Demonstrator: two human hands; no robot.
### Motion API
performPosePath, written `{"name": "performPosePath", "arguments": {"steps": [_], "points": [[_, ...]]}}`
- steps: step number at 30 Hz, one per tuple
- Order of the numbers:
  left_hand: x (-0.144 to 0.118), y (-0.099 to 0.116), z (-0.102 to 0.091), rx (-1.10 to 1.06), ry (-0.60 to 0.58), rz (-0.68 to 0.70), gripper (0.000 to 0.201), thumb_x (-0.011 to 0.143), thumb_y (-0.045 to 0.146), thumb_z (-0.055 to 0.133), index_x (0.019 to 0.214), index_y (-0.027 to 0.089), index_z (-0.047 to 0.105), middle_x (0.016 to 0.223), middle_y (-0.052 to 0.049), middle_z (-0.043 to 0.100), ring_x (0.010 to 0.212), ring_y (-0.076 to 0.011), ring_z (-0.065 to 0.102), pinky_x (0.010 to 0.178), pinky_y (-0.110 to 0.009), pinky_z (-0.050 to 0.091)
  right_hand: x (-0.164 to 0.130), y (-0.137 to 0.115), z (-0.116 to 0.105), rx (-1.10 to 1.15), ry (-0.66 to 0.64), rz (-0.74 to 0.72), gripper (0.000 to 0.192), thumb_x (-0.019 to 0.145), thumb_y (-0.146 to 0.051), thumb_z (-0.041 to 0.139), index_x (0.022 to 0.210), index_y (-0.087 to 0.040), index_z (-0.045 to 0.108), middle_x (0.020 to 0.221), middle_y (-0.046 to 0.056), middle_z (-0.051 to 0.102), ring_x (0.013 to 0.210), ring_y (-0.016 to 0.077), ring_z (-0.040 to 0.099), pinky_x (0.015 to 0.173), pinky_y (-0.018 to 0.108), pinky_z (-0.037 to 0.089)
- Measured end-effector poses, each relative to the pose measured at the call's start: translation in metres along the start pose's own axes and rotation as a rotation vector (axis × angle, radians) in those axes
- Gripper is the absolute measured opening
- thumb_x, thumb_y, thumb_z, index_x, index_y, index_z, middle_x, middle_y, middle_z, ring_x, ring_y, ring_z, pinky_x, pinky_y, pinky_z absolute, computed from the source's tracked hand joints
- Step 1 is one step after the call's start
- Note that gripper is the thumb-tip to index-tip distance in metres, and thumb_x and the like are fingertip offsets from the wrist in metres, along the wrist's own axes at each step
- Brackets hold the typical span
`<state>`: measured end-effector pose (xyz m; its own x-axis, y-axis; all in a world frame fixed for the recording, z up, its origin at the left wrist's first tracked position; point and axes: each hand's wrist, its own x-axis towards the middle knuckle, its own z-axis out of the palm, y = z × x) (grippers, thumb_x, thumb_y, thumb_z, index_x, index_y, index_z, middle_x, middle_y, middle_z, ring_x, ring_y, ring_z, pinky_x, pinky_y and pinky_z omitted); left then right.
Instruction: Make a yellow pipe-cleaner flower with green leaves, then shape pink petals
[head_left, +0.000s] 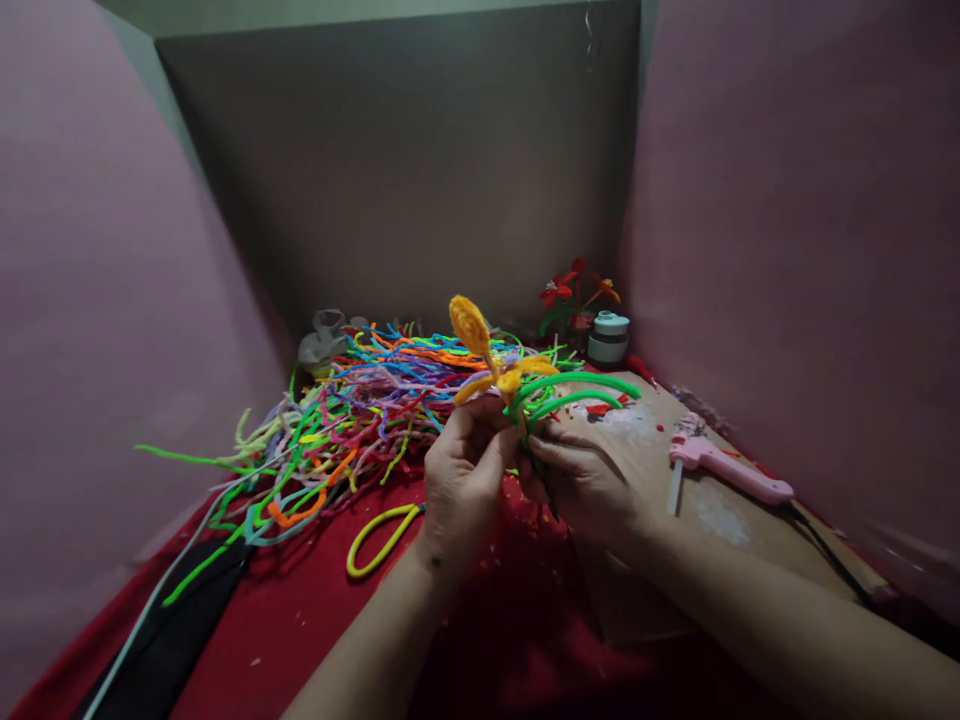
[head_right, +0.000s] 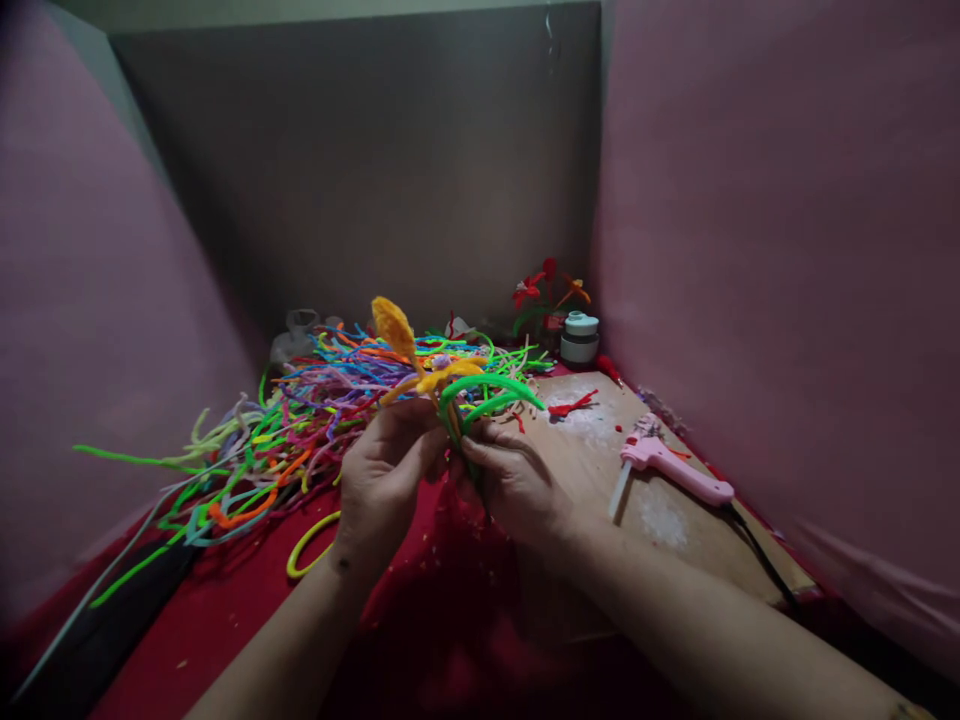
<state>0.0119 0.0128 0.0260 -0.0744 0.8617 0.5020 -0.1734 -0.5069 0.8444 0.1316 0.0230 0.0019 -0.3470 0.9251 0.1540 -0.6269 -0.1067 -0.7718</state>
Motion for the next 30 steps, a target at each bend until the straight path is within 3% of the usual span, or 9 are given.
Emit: {"name": "performPosePath", "arguments": {"steps": [5,10,13,19,25,28,30], "points": [[0.007,-0.001,-0.005,0.077,0.054,-0.097,0.011,0.076,0.025,0.064,0.083,0.016,0.062,0.060,0.004,0.055,0.046,-0.0054,0.045,0.044,-0.017,0.037,-0.001,-0.002,-0.002,-0.008,-0.017,0.006,0.010,0.079,-0.021,0.055,0.072,-0.014,0.057,0.057,0.000,0.053,0.041,0.0081,0.045,0.037,0.020,0.029],[0.008,-0.002,-0.010,0.137,0.043,-0.051,0.015,0.076,0.027,0.064,0.088,0.018,0.067,0.088,-0.003,0.065,0.083,-0.0138,0.060,0.075,-0.024,0.048,-0.003,-0.003,-0.003,0.008,-0.049,0.044,0.008,0.077,-0.021,0.055,0.073,-0.015,0.058,0.056,0.000,0.053,0.040,0.0085,0.044,0.037,0.021,0.028],[0.008,0.000,-0.009,0.128,0.048,-0.016,0.015,0.074,0.026,0.066,0.086,0.019,0.070,0.095,-0.004,0.066,0.091,-0.0164,0.060,0.083,-0.028,0.047,-0.005,-0.004,-0.003,0.000,-0.052,0.057,0.008,0.077,-0.022,0.054,0.071,-0.016,0.056,0.054,0.000,0.053,0.039,0.0085,0.044,0.037,0.021,0.027],[0.009,0.005,-0.004,-0.021,0.056,-0.200,0.018,0.065,0.026,0.073,0.081,0.017,0.071,0.076,-0.001,0.068,0.066,-0.0124,0.059,0.060,-0.022,0.047,-0.005,-0.004,-0.004,-0.023,-0.063,0.118,0.009,0.075,-0.022,0.056,0.069,-0.015,0.054,0.049,-0.001,0.051,0.036,0.0079,0.040,0.037,0.022,0.024],[0.006,0.011,-0.001,-0.130,0.056,-0.370,0.014,0.064,0.024,0.072,0.072,0.015,0.066,0.049,0.006,0.050,0.039,-0.0030,0.038,0.037,-0.015,0.027,-0.005,-0.003,-0.009,-0.031,-0.120,0.172,0.010,0.075,-0.022,0.060,0.077,-0.014,0.056,0.053,-0.001,0.051,0.040,0.0067,0.041,0.040,0.021,0.023],[0.006,0.010,-0.001,-0.074,0.014,-0.359,0.019,0.068,0.024,0.066,0.056,0.015,0.054,0.042,0.006,0.043,0.034,-0.0026,0.031,0.033,-0.016,0.020,-0.005,-0.002,-0.009,-0.018,-0.125,0.173,0.009,0.074,-0.021,0.060,0.077,-0.015,0.055,0.054,-0.002,0.050,0.042,0.0061,0.039,0.042,0.021,0.021],[0.005,0.011,0.001,-0.010,0.047,-0.306,0.021,0.067,0.021,0.064,0.053,0.016,0.050,0.041,0.007,0.040,0.033,-0.0030,0.029,0.032,-0.017,0.020,-0.006,-0.001,-0.008,-0.009,-0.120,0.169,0.008,0.073,-0.020,0.059,0.073,-0.015,0.052,0.052,-0.002,0.048,0.041,0.0058,0.036,0.043,0.022,0.019]]}}
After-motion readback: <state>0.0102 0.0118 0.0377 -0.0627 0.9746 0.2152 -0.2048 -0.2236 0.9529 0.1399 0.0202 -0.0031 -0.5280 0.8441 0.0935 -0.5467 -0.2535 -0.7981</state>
